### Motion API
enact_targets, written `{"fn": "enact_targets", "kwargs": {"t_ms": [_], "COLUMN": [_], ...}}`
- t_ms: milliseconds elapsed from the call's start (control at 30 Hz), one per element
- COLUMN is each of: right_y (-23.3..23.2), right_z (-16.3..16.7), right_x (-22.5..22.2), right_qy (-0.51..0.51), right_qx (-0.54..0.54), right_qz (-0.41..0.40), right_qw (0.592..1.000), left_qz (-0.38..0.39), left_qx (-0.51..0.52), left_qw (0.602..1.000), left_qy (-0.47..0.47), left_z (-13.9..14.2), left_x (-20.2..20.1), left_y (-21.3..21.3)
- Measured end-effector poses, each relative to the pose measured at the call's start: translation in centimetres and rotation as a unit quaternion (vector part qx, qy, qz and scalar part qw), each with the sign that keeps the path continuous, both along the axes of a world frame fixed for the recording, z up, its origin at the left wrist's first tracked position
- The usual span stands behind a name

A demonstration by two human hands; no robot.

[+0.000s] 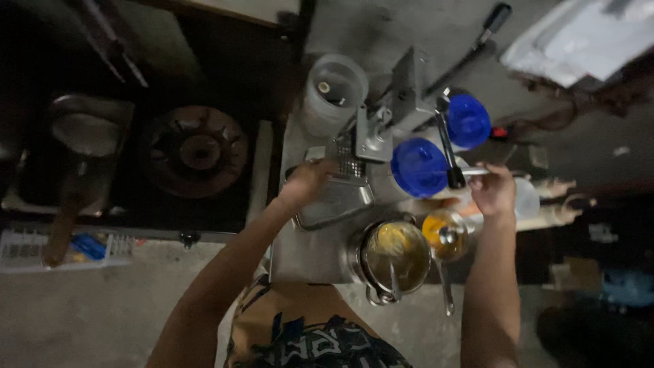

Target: The person assembles a manual press machine on a stainless steel countertop. They place a metal tray under the press, insert a metal component into the press head, and tighten a screw to secure it. The person then adjusts the press handle and positions the tray.

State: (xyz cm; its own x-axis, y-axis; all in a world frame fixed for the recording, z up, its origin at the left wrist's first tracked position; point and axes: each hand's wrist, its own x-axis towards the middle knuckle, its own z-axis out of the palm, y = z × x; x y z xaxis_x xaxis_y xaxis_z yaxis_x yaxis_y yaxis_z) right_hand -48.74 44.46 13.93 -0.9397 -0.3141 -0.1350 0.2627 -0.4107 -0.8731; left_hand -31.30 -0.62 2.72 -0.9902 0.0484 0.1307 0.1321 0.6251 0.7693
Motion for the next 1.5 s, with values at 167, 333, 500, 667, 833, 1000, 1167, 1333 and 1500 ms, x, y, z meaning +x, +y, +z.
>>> {"fn": "enact_targets", "kwargs": {"t_ms": [167, 333, 500, 667, 833, 1000, 1167, 1333, 1500], "right_y": [3.6, 3.3, 1.7, 1.0, 1.0, 0.7, -1.7, -3.8, -4.5], "right_z": [-0.8, -1.9, -4.1, -5.6, -6.5, -6.5, -6.1, -4.8, -3.5], "right_x": [8.6, 14.2, 17.9, 19.5, 18.3, 14.8, 11.5, 9.3, 7.9], "right_qy": [-0.017, -0.036, -0.036, -0.038, -0.031, -0.004, 0.069, 0.108, 0.123], "right_qx": [0.066, -0.025, -0.010, -0.049, -0.107, -0.049, -0.013, -0.024, 0.030], "right_qz": [-0.188, -0.208, -0.248, -0.244, -0.247, -0.303, -0.370, -0.350, -0.337], "right_qw": [0.980, 0.977, 0.968, 0.968, 0.963, 0.952, 0.926, 0.930, 0.933], "left_qz": [-0.052, -0.075, -0.063, -0.075, -0.104, -0.127, -0.134, -0.112, -0.087], "left_qx": [-0.035, -0.076, -0.078, -0.281, -0.375, -0.355, -0.363, -0.399, -0.411], "left_qw": [0.996, 0.993, 0.988, 0.938, 0.910, 0.895, 0.906, 0.887, 0.876], "left_qy": [0.064, 0.052, 0.120, 0.188, 0.145, 0.239, 0.169, 0.202, 0.236], "left_z": [-0.2, 1.0, 0.6, -0.2, -0.3, -1.4, -0.3, 2.7, 4.5], "left_x": [-2.0, -2.1, -2.2, -2.0, -1.5, -2.3, -2.5, -1.9, -0.9], "left_y": [-1.1, -1.6, -0.9, 0.2, 0.0, -1.9, -2.1, -1.5, -0.3]}}
